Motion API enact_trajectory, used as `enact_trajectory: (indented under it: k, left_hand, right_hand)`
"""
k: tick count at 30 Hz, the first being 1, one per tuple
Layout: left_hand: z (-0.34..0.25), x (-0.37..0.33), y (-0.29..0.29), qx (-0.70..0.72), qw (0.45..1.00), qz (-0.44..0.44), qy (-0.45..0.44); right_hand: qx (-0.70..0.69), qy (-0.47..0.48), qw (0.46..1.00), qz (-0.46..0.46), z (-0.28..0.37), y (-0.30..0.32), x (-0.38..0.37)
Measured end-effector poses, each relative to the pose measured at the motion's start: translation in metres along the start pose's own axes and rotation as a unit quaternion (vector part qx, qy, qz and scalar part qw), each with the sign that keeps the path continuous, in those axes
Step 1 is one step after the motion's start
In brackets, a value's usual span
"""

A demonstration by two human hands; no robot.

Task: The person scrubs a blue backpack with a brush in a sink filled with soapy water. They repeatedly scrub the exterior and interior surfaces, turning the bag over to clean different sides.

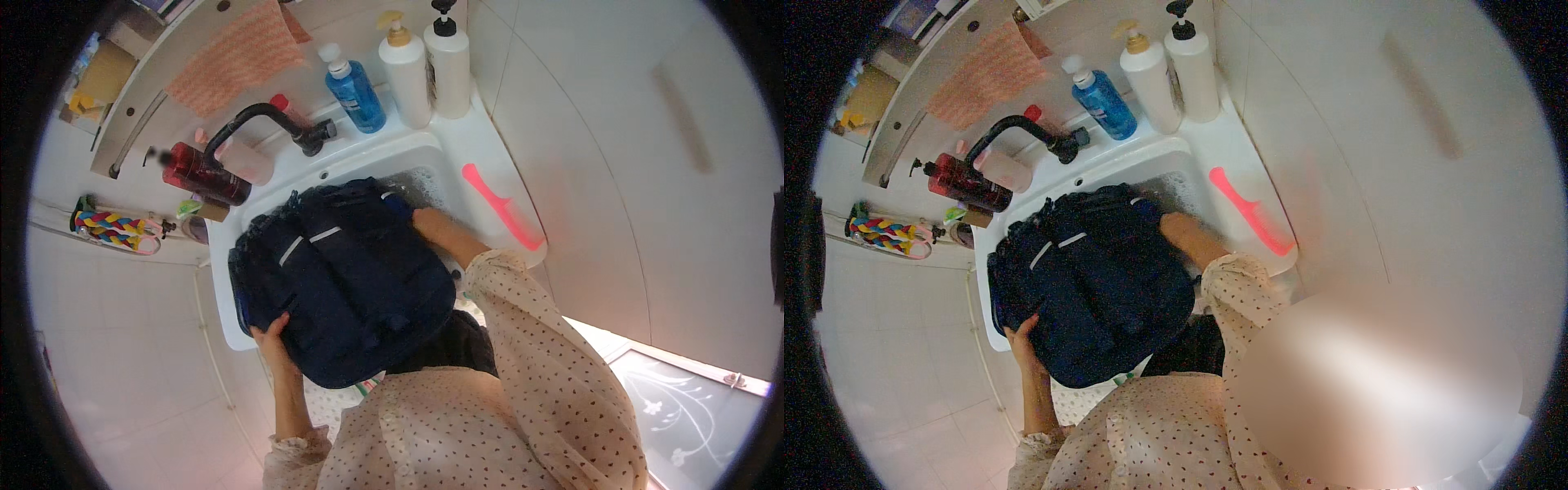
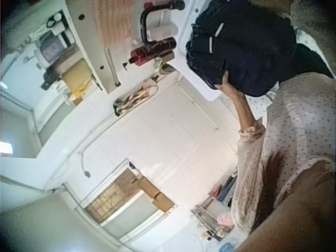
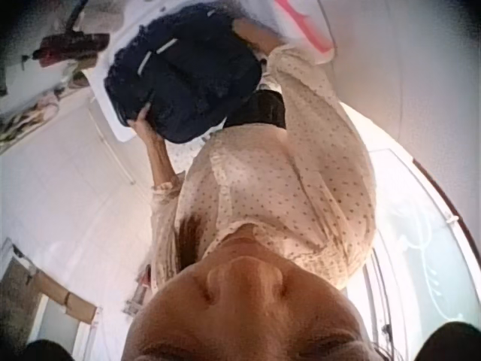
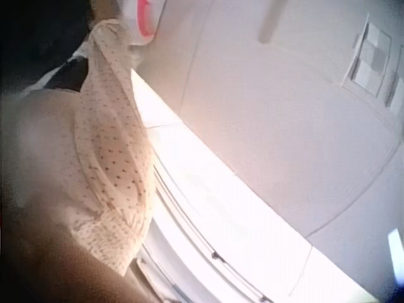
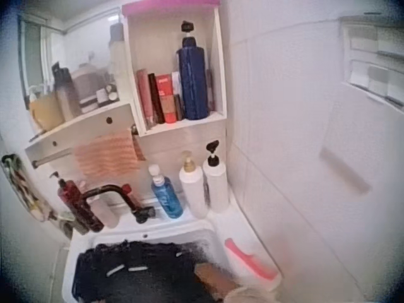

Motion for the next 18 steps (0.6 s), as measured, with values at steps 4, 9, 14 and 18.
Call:
enact_trajectory:
  k: [4,9,14,18]
  left_hand:
    - [0.012,-0.010,0.001,-0.088,0.992,-0.017,-0.085]
    - [0.048,-0.017,0.007,-0.118,0.986,-0.028,-0.115]
    - [0.054,-0.029,0.015,-0.139,0.976,-0.043,-0.162]
    - [0.056,-0.034,0.034,-0.136,0.973,-0.062,-0.174]
  right_hand:
    - [-0.222,0.020,0.974,0.047,-0.002,-0.015,0.028]
    - [-0.559,0.025,0.819,0.126,0.007,-0.004,0.062]
    - [-0.495,0.067,0.841,0.207,0.013,-0.027,0.032]
    - [-0.500,0.067,0.819,0.272,0.010,-0.009,0.036]
Point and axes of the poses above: each hand's wrist, its own x-axis away from the middle knuckle, its own y-axis out of the back of the hand, z = x × y, the point moved 2 cm from there along -x, towards the middle knuckle, and after that the axes turned 2 degrees about -z, right-handed, at the moved point
